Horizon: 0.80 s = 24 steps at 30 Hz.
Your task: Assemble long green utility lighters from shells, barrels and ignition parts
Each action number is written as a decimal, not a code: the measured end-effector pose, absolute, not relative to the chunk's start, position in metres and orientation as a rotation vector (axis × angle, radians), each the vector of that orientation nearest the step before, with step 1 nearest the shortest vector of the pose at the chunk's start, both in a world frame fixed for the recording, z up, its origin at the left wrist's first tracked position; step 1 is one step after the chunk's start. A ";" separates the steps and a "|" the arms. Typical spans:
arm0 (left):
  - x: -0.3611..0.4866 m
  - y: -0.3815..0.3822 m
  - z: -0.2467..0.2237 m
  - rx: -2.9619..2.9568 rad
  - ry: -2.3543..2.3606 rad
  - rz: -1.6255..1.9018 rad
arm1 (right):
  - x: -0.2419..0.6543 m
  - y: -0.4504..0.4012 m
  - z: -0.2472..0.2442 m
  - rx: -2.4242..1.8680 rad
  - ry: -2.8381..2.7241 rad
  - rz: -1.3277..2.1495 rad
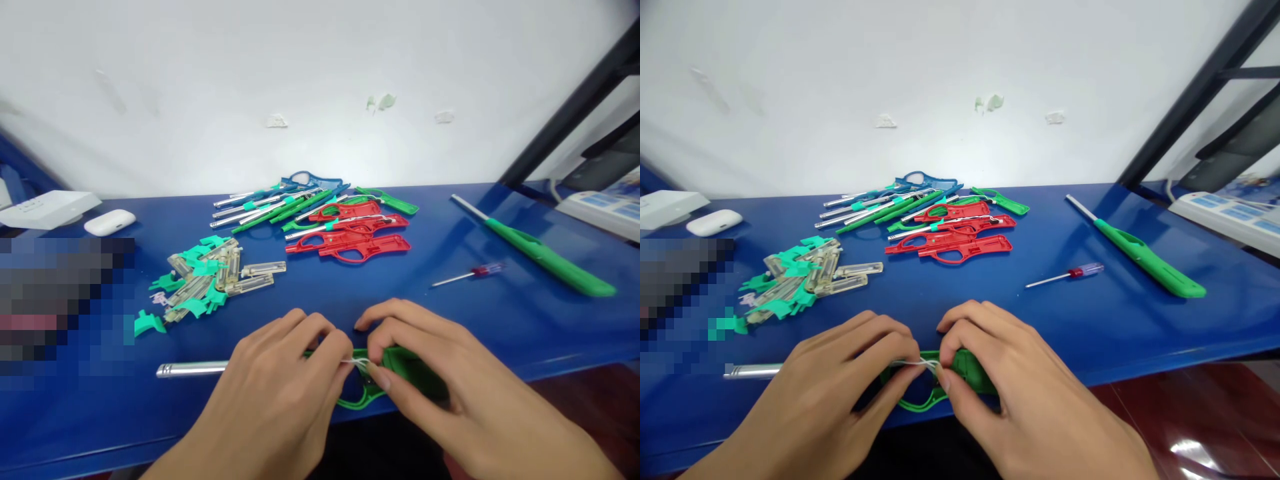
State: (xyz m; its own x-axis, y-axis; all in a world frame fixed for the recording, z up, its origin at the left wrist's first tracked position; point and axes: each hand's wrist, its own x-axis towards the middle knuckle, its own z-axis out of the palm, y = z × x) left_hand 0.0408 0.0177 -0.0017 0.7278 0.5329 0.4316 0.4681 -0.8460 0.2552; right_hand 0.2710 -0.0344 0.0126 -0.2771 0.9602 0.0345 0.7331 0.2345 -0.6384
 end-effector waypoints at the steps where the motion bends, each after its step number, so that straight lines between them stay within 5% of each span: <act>1: 0.041 0.018 -0.002 2.800 0.814 0.770 | 0.271 -0.035 0.012 -1.545 -2.097 0.730; 24: 0.045 0.016 -0.002 2.705 0.781 0.714 | 0.279 -0.034 0.005 -1.408 -2.104 0.844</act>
